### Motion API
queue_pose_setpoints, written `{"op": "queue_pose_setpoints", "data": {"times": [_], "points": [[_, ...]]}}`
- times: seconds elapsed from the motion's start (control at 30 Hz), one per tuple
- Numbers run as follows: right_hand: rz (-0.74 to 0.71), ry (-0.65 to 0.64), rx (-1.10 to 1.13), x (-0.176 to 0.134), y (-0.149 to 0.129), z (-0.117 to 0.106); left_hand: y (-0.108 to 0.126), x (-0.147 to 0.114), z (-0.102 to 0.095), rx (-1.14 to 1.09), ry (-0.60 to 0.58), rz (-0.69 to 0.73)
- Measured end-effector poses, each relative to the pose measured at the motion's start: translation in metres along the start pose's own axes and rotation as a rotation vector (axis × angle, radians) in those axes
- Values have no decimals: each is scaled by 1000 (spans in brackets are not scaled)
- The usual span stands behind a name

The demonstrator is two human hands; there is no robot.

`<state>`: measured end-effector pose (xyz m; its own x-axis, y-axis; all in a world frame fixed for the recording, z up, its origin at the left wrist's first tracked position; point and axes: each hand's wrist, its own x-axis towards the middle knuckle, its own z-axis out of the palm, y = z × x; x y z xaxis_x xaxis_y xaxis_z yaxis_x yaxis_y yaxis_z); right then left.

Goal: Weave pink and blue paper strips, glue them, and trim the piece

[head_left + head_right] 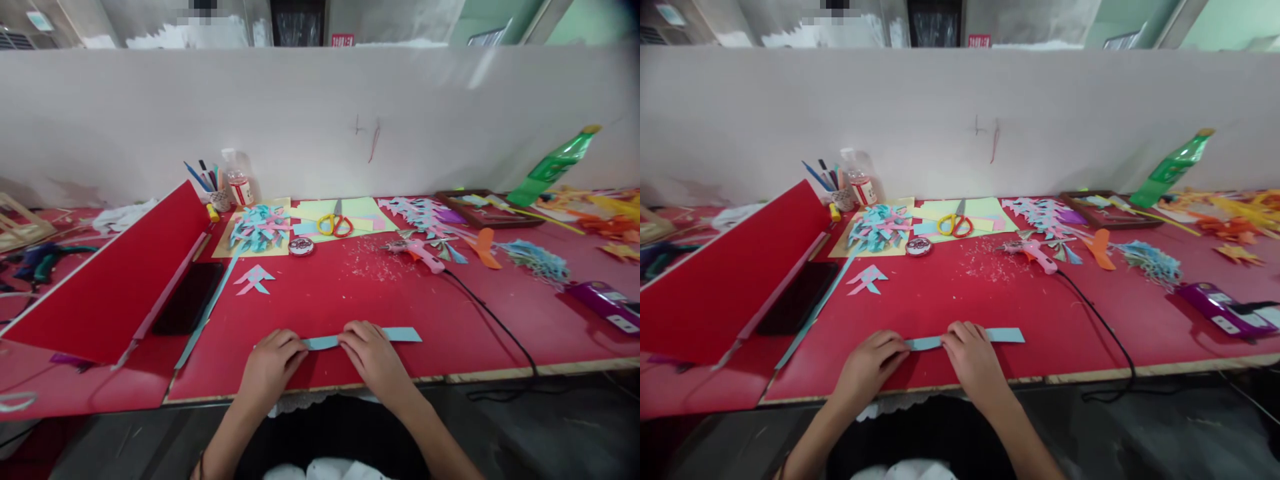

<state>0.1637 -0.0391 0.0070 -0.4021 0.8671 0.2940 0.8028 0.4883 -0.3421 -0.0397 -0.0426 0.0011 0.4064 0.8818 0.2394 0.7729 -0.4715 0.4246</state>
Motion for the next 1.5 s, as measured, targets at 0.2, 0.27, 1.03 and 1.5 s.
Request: {"op": "queue_pose_setpoints", "data": {"times": [0.2, 0.27, 1.03, 1.5], "points": [[-54, -63, 36, 1, -10, 5, 9, 6, 11, 44, -29, 4], [-44, -79, 56, 6, -15, 8, 9, 7, 11, 39, -35, 15], [118, -53, -10, 16, -19, 12, -7, -1, -7, 94, 18, -173], [154, 7, 0, 16, -19, 14, -13, -12, -15, 196, 47, -293]]}}
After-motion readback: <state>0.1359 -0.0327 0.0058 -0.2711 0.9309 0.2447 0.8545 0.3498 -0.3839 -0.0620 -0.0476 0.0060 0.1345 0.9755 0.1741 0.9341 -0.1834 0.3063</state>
